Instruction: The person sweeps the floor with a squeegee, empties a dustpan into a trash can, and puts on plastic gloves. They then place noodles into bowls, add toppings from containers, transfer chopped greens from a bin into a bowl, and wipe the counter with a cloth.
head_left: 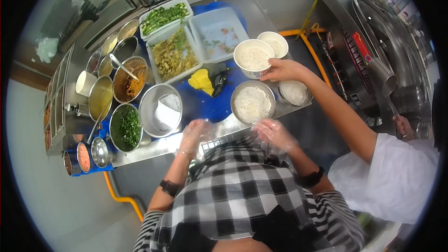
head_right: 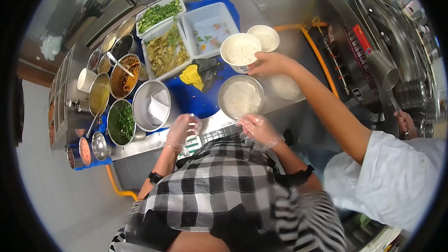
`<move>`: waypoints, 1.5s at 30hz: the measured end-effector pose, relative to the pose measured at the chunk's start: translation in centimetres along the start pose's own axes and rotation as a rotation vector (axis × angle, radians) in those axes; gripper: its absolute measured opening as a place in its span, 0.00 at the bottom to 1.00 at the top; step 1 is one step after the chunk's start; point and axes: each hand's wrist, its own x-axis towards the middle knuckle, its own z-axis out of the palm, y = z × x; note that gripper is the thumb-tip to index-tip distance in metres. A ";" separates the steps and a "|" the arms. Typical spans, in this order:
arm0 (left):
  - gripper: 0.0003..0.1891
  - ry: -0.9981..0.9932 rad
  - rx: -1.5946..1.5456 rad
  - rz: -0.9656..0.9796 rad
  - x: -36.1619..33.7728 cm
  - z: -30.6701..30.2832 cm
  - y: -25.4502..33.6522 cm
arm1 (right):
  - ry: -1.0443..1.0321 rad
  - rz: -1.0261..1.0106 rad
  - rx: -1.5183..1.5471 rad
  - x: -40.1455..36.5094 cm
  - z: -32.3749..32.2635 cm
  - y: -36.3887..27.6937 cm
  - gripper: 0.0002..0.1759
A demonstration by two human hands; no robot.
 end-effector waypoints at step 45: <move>0.33 0.226 -0.578 0.320 -10.0 -4.4 4.1 | 0.247 -0.088 -1.525 30.6 -26.5 4.3 0.17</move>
